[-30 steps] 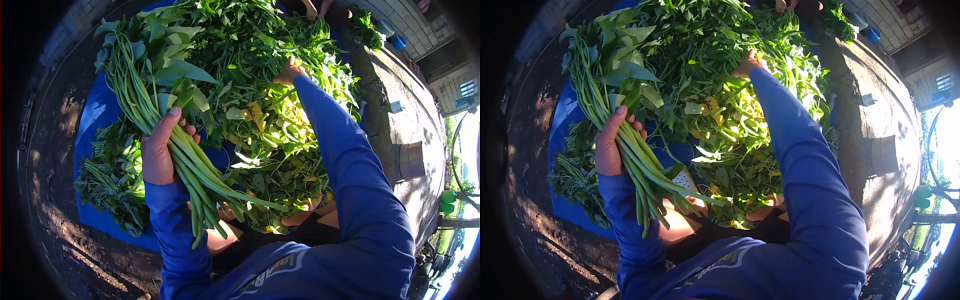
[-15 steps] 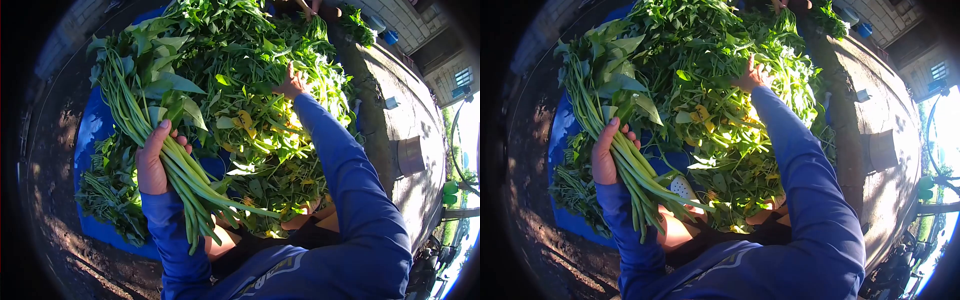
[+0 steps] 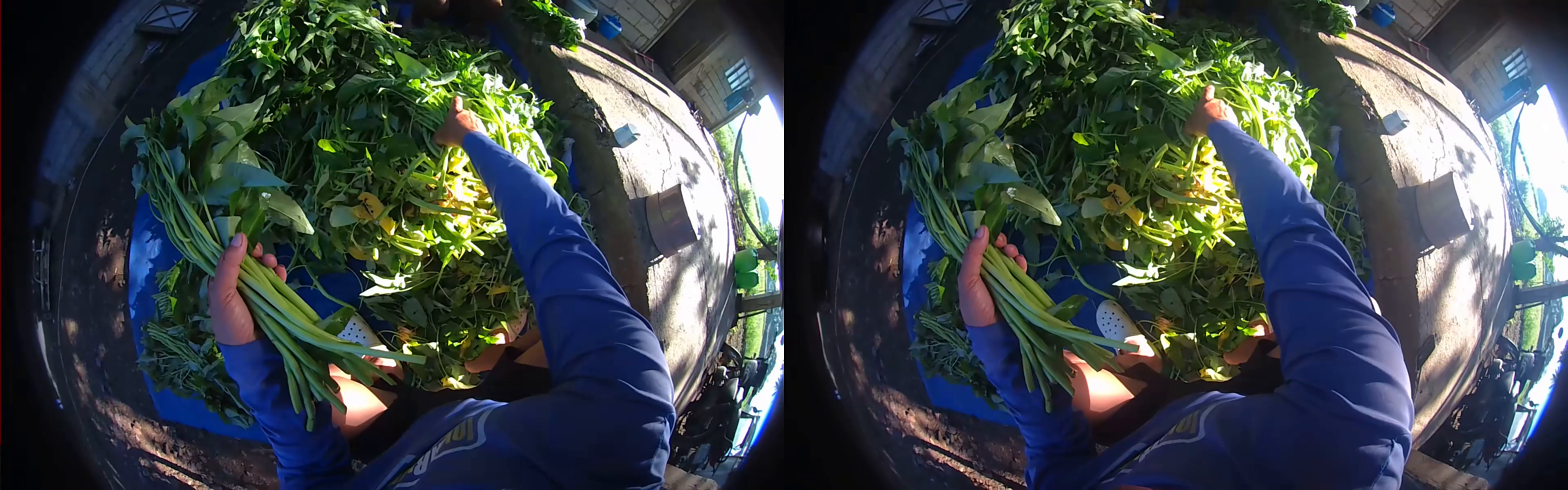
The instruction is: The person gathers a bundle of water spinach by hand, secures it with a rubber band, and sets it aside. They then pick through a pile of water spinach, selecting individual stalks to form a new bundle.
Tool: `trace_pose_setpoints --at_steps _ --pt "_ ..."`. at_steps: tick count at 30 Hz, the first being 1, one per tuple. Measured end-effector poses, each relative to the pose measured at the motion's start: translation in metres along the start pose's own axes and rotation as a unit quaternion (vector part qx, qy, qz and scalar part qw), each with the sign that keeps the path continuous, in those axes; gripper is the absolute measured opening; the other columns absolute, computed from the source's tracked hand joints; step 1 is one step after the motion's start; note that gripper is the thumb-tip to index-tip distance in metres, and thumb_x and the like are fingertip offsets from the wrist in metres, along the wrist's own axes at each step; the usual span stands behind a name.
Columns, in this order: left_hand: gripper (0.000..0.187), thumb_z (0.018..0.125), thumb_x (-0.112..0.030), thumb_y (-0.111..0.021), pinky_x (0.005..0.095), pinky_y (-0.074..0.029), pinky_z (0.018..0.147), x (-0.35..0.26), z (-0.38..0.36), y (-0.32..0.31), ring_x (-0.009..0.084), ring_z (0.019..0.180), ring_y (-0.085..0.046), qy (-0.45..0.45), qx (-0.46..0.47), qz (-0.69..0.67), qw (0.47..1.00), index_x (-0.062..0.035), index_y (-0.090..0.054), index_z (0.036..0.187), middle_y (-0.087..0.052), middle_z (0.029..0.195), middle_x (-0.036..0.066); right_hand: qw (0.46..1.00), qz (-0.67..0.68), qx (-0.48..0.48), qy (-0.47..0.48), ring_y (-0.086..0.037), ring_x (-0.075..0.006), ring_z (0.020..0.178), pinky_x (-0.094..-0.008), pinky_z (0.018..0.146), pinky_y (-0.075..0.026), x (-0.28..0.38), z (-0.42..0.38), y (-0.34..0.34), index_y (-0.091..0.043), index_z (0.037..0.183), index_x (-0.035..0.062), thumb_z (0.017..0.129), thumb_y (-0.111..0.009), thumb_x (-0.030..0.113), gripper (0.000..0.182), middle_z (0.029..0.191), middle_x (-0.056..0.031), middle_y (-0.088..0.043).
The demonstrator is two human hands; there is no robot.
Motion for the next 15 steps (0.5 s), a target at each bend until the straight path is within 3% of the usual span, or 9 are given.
trace_pose_setpoints --at_steps 1,2,4,7,9,13,15 --pt "0.025 0.098 -0.029 -0.073 0.0296 -0.058 0.066 0.0 0.0 0.001 0.0122 0.076 -0.064 0.006 -0.003 -0.001 1.0 -0.008 -0.064 0.108 -0.064 0.089 0.001 0.999 0.012 -0.034 -0.007 -0.067 -0.0361 0.117 -0.0409 0.097 -0.057 -0.006 0.009 -0.007 -0.003 0.165 -0.0019 0.069 -0.083 0.046 0.134 0.13 -0.0252 -0.065" --pt "0.026 0.097 -0.03 -0.074 0.0295 -0.058 0.065 0.001 0.002 -0.002 0.0122 0.076 -0.064 0.004 0.0 -0.003 1.0 -0.0079 -0.064 0.106 -0.063 0.089 0.001 0.999 0.042 0.019 -0.029 -0.066 -0.0371 0.117 -0.0418 0.101 -0.055 -0.009 0.004 -0.01 0.001 0.166 0.0015 0.071 -0.084 0.046 0.135 0.129 -0.0266 -0.064" --pt "0.026 0.097 -0.03 -0.074 0.0296 -0.058 0.065 0.001 0.004 -0.002 0.0123 0.077 -0.064 0.004 -0.004 -0.004 1.0 -0.008 -0.064 0.105 -0.063 0.089 0.001 0.995 -0.004 -0.103 0.01 -0.065 -0.0375 0.119 -0.0431 0.104 -0.053 -0.013 -0.014 -0.033 0.004 0.167 0.0077 0.073 -0.084 0.048 0.135 0.132 -0.0273 -0.062" --pt "0.026 0.097 -0.031 -0.074 0.0299 -0.058 0.065 0.0 0.002 -0.001 0.0125 0.077 -0.064 0.006 -0.006 -0.001 1.0 -0.0081 -0.064 0.103 -0.063 0.088 0.001 1.0 0.013 -0.006 -0.009 -0.067 -0.0387 0.115 -0.0447 0.101 -0.054 0.005 -0.03 -0.003 0.002 0.167 0.0098 0.073 -0.084 0.046 0.133 0.13 -0.0257 -0.065" --pt "0.025 0.096 -0.031 -0.074 0.03 -0.058 0.065 -0.001 0.001 0.002 0.0126 0.077 -0.065 0.01 -0.003 0.001 1.0 -0.0082 -0.064 0.101 -0.063 0.088 0.001 1.0 0.018 -0.021 -0.001 -0.068 -0.0386 0.113 -0.044 0.099 -0.055 -0.007 -0.013 0.011 -0.006 0.166 0.0075 0.071 -0.083 0.042 0.128 0.128 -0.027 -0.065" --pt "0.026 0.094 -0.032 -0.076 0.03 -0.058 0.066 -0.003 -0.001 0.001 0.0132 0.076 -0.065 0.017 0.013 -0.005 1.0 -0.0082 -0.065 0.098 -0.063 0.087 0.001 0.985 0.1 -0.111 0.082 -0.069 -0.0331 0.111 -0.0419 0.093 -0.057 -0.059 0.032 0.04 -0.036 0.154 -0.002 0.063 -0.087 0.04 0.113 0.125 -0.0233 -0.067" --pt "0.027 0.094 -0.032 -0.076 0.03 -0.058 0.066 -0.002 0.0 0.0 0.0136 0.075 -0.065 0.011 0.009 -0.01 1.0 -0.0077 -0.065 0.098 -0.063 0.086 0.002 0.985 0.141 -0.077 0.054 -0.069 -0.0292 0.108 -0.0397 0.092 -0.058 -0.06 0.018 0.076 -0.049 0.143 -0.0038 0.062 -0.089 0.034 0.098 0.122 -0.0206 -0.069"
Point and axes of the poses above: each hand's wrist, its own z-axis towards the middle knuckle, its own y-axis out of the back of the hand, x = y × z, the point moved 3 cm from there along z, towards the middle knuckle
